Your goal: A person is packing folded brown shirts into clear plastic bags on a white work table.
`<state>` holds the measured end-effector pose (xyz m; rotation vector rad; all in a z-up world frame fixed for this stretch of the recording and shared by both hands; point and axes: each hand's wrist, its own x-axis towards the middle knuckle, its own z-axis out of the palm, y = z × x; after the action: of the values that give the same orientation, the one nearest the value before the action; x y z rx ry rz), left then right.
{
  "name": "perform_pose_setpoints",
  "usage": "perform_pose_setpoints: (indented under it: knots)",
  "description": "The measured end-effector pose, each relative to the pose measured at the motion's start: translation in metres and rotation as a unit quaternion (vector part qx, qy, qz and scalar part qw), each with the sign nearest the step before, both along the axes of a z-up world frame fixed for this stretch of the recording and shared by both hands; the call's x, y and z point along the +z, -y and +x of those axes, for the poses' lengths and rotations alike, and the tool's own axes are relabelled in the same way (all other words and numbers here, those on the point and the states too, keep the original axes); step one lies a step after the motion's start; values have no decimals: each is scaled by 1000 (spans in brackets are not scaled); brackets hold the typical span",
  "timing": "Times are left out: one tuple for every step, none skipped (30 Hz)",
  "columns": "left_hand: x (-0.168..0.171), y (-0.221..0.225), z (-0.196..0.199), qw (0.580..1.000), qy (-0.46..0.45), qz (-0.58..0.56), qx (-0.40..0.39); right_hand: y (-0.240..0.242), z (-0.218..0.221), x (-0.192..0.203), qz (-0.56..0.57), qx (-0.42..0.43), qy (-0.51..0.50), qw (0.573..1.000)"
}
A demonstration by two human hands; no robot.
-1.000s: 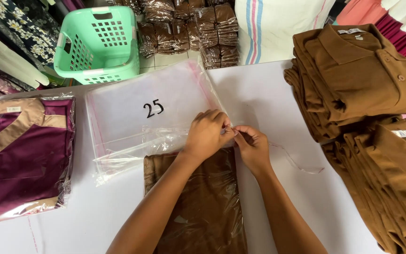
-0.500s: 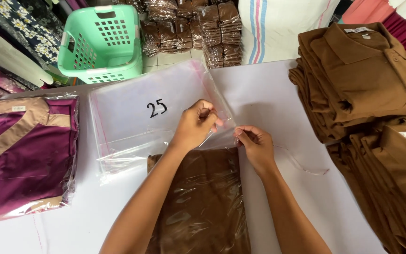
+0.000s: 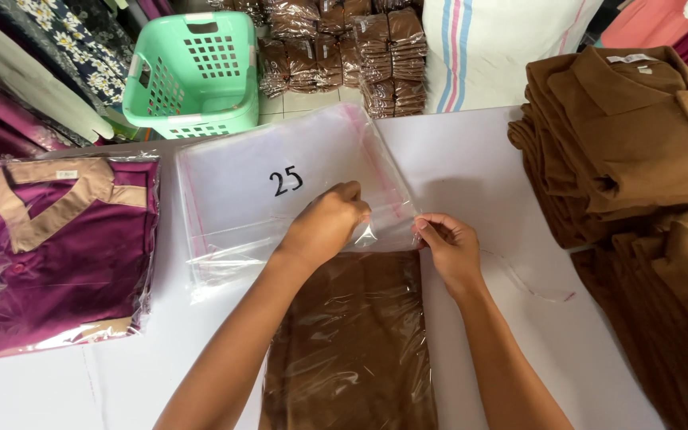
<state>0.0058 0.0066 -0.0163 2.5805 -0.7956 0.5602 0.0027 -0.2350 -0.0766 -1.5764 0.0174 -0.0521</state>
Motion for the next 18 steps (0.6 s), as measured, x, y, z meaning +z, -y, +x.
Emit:
perform_pose_setpoints:
  knots:
    - [-5,-4,4,1000,1,0,1,0,0,0,0,1,1,1000]
    - [-11,-7,7,1000,-5,19,18,0,0,0,4,1,6,1000]
    - [-16,-10,11,999,-11,39,36,0,0,0,9,0,11,1000]
    - [-10,-12,8,999,-10,39,36,0,1,-1,10,1,12,1000]
    - [-5,-14,4,997,-53,-34,41,1,1,-1,10,3,12,1000]
    - [1,-16,0,989,-95,-107,46,1,2,-2,11,4,12,1000]
    - [-2,-20,0,989,-94,-106,47,2,3,-5,12,5,13,1000]
    - [-4,-24,1,971,-137,-186,60,3,4,-7,16,5,14,1000]
    - [-6,-27,1,945,-178,-264,74,3,5,-10,20,4,15,1000]
    - [-3,-29,-6,945,-177,-264,75,3,4,-9,21,6,15,1000]
    - [1,-30,-11,893,-256,-363,75,4,4,-8,23,8,15,1000]
    - [6,-31,-16,824,-330,-455,73,4,4,-7,25,11,14,1000]
    - [2,-32,-16,824,-328,-455,75,4,3,-6,26,13,15,999]
    - [-1,-33,-15,798,-347,-489,56,4,2,-5,19,10,14,1000]
    - [-5,-35,-14,771,-365,-521,37,3,1,-4,13,8,12,1000]
    - [-12,-41,-12,771,-363,-522,38,3,2,-6,14,10,13,1000]
    - [-18,-46,-11,788,-348,-506,43,4,2,-7,17,8,14,1000]
    - [-25,-52,-9,803,-334,-491,49,4,2,-8,21,5,15,1000]
